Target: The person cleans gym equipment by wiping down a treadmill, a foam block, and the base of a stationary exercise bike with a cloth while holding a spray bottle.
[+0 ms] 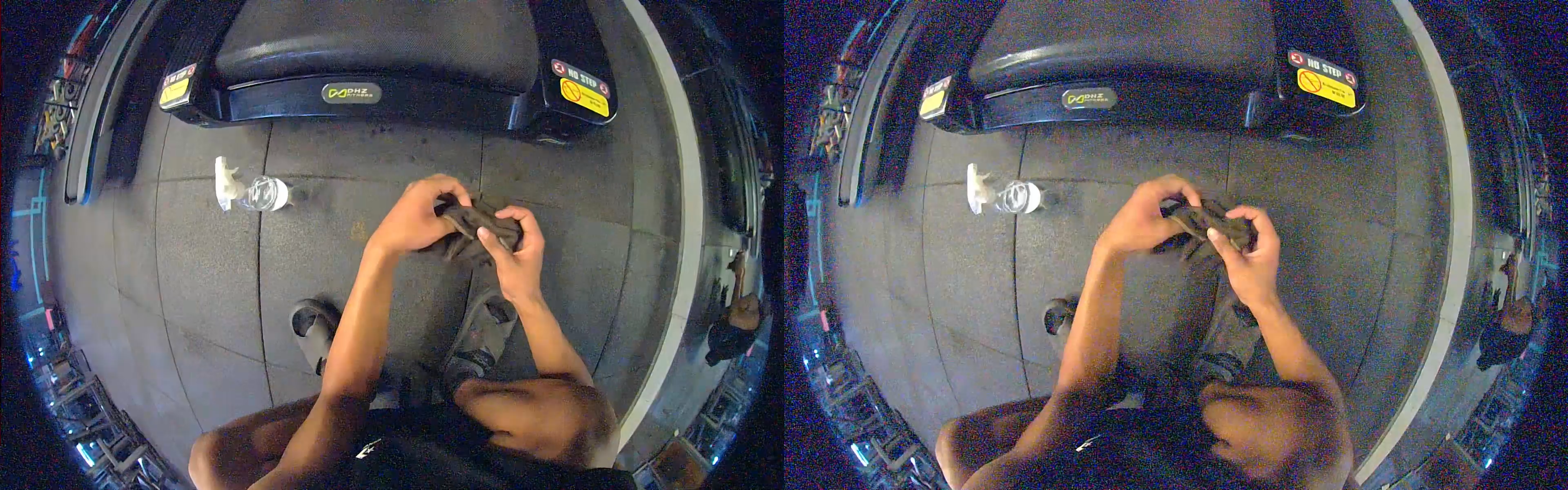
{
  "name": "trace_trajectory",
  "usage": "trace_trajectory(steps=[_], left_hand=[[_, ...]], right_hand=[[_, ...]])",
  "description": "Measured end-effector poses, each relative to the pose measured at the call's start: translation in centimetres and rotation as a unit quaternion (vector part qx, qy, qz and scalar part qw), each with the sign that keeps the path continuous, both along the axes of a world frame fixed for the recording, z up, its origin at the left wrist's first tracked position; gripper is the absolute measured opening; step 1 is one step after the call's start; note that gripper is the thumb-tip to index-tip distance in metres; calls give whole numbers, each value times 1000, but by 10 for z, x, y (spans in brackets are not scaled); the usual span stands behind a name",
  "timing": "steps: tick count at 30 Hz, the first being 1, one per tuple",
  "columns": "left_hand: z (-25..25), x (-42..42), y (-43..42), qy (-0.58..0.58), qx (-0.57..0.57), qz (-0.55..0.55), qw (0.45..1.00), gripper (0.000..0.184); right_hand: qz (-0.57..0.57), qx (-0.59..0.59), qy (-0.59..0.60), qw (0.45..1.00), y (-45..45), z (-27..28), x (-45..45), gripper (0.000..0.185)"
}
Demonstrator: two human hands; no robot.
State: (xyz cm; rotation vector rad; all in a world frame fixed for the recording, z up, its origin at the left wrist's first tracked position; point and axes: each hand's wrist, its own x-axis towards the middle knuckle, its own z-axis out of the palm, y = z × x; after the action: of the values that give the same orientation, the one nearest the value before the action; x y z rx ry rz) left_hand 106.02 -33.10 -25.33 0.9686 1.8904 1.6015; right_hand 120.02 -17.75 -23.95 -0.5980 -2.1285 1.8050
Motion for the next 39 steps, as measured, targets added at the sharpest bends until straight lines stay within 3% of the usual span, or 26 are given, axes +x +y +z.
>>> trace_trajectory(steps=[2,6,8,11,14,15,18,19,22,26,27,29,30,33,36,38,39], left_hand=[[11,1,-1,-69,-53,38,996,19],[32,2,2,29,-59,36,997,25],[43,10,10,122,-9,86,989,27],[48,21,19,136,1,39,990,30],[70,22,10,62,61,-128,988,37],[61,19,10,4,120,-149,982,48],[43,17,20,-262,85,-14,961,50],[47,18,21,-183,5,12,983,52],[40,36,33,-107,18,18,994,60],[24,51,52,-324,158,99,927,74],[20,50,49,-385,154,137,900,68],[4,46,35,-381,141,221,887,58],[-1,43,27,-378,134,263,877,54],[28,21,-8,-227,51,412,881,50],[32,-34,-63,15,-4,529,848,41],[50,-69,-100,54,-33,551,832,33],[46,-88,-118,107,-72,596,793,32]], right_hand=[[2,140,49,989,7,7,1,32],[27,397,113,910,17,10,10,28],[12,367,119,922,18,9,8,27],[-35,367,124,921,25,8,5,31],[-85,356,122,922,39,1,15,34],[-100,365,132,916,42,0,19,35],[-128,347,164,914,39,10,19,35],[-128,372,162,905,36,15,17,36],[-124,370,139,910,35,7,16,38],[-49,225,42,972,9,7,2,33],[3,199,27,980,7,6,1,32],[120,191,37,974,3,2,0,35],[138,188,45,971,-5,5,0,39],[192,223,95,951,-17,25,-7,58],[156,132,94,974,-11,11,-3,55],[125,80,72,986,-3,8,0,50],[108,55,52,991,1,1,5,49]])
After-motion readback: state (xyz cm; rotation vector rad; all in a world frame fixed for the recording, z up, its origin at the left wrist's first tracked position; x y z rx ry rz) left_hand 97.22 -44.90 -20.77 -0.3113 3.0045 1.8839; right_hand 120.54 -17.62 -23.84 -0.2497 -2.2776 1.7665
